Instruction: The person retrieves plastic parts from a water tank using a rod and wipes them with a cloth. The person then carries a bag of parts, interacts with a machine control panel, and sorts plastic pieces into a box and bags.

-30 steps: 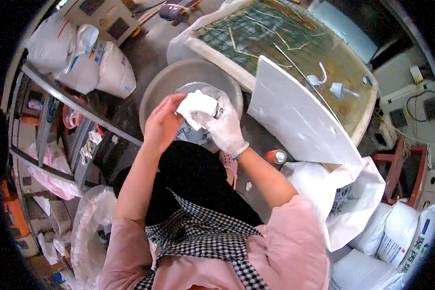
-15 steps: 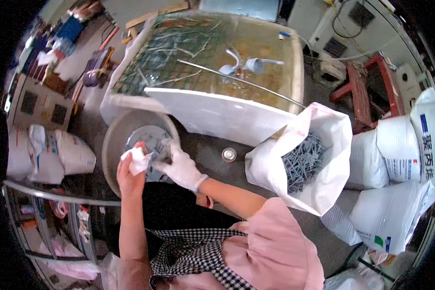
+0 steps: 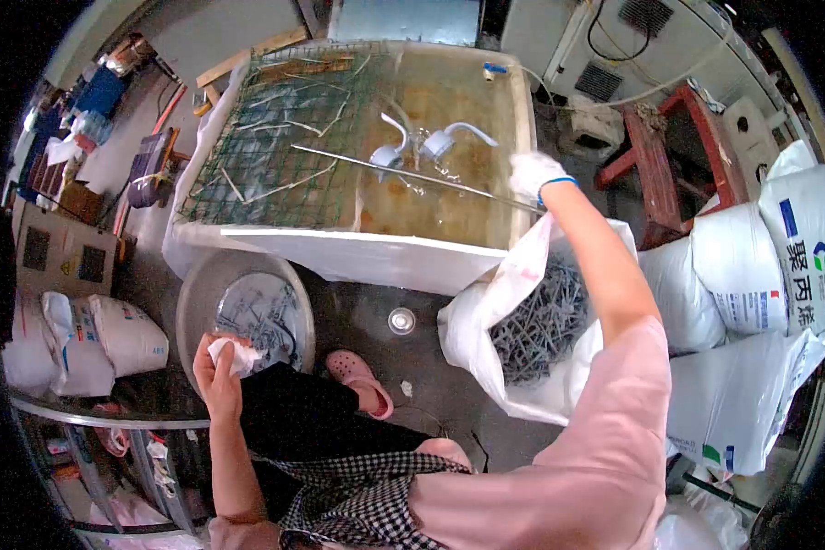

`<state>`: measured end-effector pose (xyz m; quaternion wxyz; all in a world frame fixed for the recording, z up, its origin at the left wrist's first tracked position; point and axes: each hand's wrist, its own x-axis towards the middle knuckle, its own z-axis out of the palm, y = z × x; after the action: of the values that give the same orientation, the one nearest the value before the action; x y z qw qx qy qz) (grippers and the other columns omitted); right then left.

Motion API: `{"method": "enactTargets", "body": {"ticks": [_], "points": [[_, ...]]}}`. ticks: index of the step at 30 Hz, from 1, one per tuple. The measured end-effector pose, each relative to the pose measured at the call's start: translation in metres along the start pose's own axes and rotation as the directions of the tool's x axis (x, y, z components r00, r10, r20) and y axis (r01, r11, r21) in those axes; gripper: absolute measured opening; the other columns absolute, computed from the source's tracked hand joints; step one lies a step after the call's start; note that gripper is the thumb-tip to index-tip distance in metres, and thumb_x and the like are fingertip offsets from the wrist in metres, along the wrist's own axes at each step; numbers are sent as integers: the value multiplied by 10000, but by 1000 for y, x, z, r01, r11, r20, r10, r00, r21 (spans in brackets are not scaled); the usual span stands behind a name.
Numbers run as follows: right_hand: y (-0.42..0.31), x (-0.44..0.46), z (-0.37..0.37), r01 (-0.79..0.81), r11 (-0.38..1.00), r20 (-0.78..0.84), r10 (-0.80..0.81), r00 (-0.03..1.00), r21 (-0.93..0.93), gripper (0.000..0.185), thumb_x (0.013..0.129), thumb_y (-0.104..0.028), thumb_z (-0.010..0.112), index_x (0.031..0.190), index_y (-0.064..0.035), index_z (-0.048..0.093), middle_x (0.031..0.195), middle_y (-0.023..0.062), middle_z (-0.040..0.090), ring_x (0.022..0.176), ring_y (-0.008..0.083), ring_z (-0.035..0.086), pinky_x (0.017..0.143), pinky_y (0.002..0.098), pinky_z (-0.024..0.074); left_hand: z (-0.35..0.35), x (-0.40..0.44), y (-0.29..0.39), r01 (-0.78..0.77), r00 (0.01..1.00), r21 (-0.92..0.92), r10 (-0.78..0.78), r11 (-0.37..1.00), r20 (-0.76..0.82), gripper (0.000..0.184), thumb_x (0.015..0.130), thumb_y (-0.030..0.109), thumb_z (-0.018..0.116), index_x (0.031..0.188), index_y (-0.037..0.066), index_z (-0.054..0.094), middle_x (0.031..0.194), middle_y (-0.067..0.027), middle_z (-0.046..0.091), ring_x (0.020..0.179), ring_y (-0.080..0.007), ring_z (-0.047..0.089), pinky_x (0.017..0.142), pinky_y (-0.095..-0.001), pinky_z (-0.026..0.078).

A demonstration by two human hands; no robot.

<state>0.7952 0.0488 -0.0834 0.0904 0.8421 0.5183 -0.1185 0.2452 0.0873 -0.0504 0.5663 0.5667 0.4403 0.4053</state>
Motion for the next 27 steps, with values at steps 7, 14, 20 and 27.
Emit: {"method": "enactTargets", "body": {"ticks": [7, 14, 20, 27], "points": [[86, 109, 172, -225, 950, 466, 302, 831, -214, 335, 744, -163, 652, 1062, -70, 703, 1116, 150, 669, 1006, 316, 650, 848, 391, 528, -19, -9, -10, 89, 994, 45, -86, 995, -63, 98, 945, 79, 528, 898, 6, 574, 857, -77, 645, 780, -135, 597, 720, -276, 459], [80, 103, 166, -68, 967, 437, 172, 883, -244, 335, 765, -163, 625, 1082, -80, 693, 1145, 162, 654, 1023, 324, 643, 857, 407, 525, -20, -6, -22, 84, 985, -6, -84, 996, -151, 104, 939, 97, 546, 892, 8, 572, 839, -85, 646, 758, -156, 605, 721, -296, 466], [60, 22, 10, 197, 979, -194, -204, 959, -58, 254, 890, -259, 523, 1098, -142, 608, 958, 187, 651, 892, 366, 635, 785, 467, 508, -16, -4, -18, 89, 978, -58, -98, 994, -185, 105, 931, 110, 558, 891, 13, 571, 848, -84, 635, 788, -163, 613, 737, -302, 473], [120, -144, -112, 7, 999, -256, -17, 966, -40, 369, 857, -281, 611, 1204, -157, 629, 969, 187, 664, 888, 356, 638, 777, 419, 497, -12, -5, -9, 35, 986, -93, -49, 995, -162, 98, 930, 105, 561, 910, 11, 582, 833, -69, 640, 784, -150, 613, 726, -285, 470]]}}
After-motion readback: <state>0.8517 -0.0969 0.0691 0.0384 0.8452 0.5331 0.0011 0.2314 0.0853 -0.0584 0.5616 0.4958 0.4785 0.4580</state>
